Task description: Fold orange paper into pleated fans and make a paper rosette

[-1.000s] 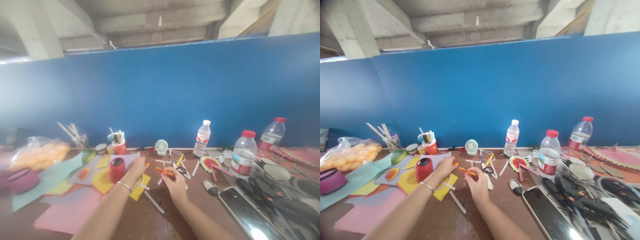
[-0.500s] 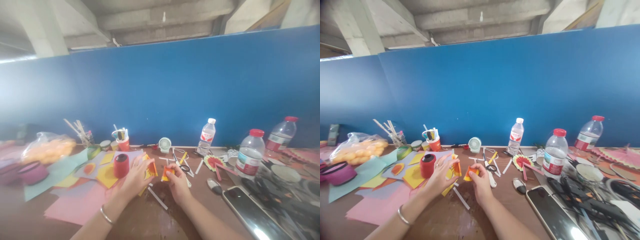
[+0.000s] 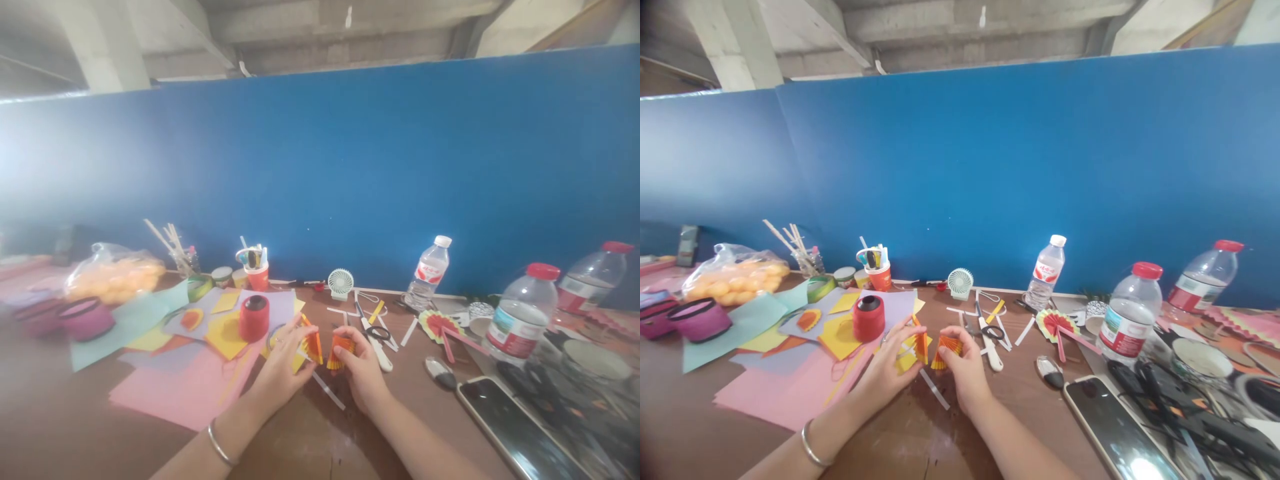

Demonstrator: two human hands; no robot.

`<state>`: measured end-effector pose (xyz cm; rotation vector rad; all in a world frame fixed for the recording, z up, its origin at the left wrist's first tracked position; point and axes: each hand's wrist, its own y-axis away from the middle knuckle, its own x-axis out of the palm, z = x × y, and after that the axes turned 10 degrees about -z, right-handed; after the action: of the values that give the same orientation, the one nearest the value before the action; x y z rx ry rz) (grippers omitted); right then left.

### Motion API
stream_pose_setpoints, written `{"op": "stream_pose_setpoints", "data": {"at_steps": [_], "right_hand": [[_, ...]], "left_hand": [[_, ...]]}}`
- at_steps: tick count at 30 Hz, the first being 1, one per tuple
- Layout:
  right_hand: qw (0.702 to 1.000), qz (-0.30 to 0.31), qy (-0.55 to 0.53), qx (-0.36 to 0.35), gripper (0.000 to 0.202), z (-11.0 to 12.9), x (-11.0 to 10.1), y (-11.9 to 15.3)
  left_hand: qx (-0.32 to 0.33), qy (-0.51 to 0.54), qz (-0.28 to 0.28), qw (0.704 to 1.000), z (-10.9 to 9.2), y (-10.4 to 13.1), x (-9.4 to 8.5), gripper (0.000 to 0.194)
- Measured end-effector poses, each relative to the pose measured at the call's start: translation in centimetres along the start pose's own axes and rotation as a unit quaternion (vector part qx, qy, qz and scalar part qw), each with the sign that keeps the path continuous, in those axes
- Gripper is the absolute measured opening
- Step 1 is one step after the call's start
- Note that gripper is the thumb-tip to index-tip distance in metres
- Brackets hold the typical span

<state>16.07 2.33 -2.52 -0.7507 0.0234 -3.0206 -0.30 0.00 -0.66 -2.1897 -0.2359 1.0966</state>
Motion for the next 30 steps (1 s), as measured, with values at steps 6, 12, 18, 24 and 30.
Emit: {"op": "stream_pose_setpoints", "data": {"at_steps": [6, 12, 18, 24, 30], "right_hand": [[0.995, -0.021, 0.089, -0.037, 0.032, 0.1, 0.0, 0.4], [0.991, -0.023, 0.115, -0.06, 0.043, 0.0, -0.3, 0.3], [0.992, -0.014, 0.119, -0.05, 0.044, -0.3, -0.2, 0.4], [0.989, -0.022, 0.132, -0.059, 0.041, -0.3, -0.3, 0.6], [0.985, -0.037, 0.154, -0.066, 0.04, -0.4, -0.4, 0.4]], "left_hand": [[0.067, -0.081, 0.014, 0.994, -0.9, 0.1, -0.5, 0.05], [0.099, -0.122, 0.031, 0.987, -1.4, -0.1, -0.9, 0.05], [0.096, -0.123, 0.017, 0.988, -1.7, -0.1, -0.8, 0.048], [0.095, -0.117, 0.025, 0.988, -1.8, 0.0, -1.0, 0.047], [0.073, -0.119, 0.056, 0.989, -1.6, 0.1, -0.9, 0.052]]}}
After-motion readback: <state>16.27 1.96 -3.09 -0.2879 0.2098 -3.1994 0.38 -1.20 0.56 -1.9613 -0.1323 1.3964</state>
